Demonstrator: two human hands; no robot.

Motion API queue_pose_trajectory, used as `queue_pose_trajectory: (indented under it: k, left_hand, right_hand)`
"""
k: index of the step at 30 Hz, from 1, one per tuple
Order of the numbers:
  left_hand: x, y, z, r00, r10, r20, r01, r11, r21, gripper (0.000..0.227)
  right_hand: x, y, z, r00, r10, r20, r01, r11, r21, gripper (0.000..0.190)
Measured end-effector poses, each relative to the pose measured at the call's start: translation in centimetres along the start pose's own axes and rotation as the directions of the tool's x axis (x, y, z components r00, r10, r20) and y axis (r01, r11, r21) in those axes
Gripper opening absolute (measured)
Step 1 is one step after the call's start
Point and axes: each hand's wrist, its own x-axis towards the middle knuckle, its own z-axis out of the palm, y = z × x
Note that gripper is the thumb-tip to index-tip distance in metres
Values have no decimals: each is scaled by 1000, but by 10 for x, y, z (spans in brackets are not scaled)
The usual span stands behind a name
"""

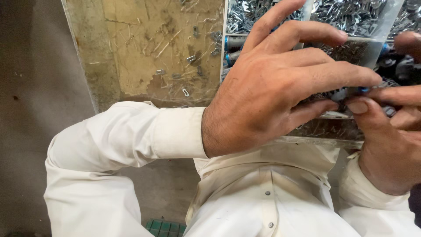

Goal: The person repeatedly picks small metal clips from a tray and attaches them to cylindrical components with blue ends. The person handles each unit one at a time, aligning and pressing the clip onto the cylinder, then returns the assembled unit to the tray.

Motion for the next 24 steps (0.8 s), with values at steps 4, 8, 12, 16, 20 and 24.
queue_pose_trajectory:
  k: [4,8,12,16,20,24]
  left_hand:
    - [-3,-7,10,998,-18,-54,17,1000,-24,45]
    - [-4,-8,14,997,-21,-80,21,1000,-9,44]
    - [-4,-8,11,997,-6,-73,4,1000,-23,43]
    - [-4,-8,9,998,-3,-61,0,999,-44,43]
    - [-1,-7,9,998,-2,-59,-2,998,-58,43]
    - [-1,-8,6,999,6,-37,-8,999,-52,45]
  right_hand:
    - [2,-15,8,997,-67,23,71,976,-206,26]
    - [-1,-26,8,807,-480,345,585,568,-579,28]
    - [1,-20,6,898,-364,248,432,835,-340,19]
    - [-4,-11,3,939,-301,164,337,896,-289,16]
    - [-5,0,-3,842,-462,280,539,680,-498,24]
    - [-11,22,-15,951,-288,110,308,902,-301,17]
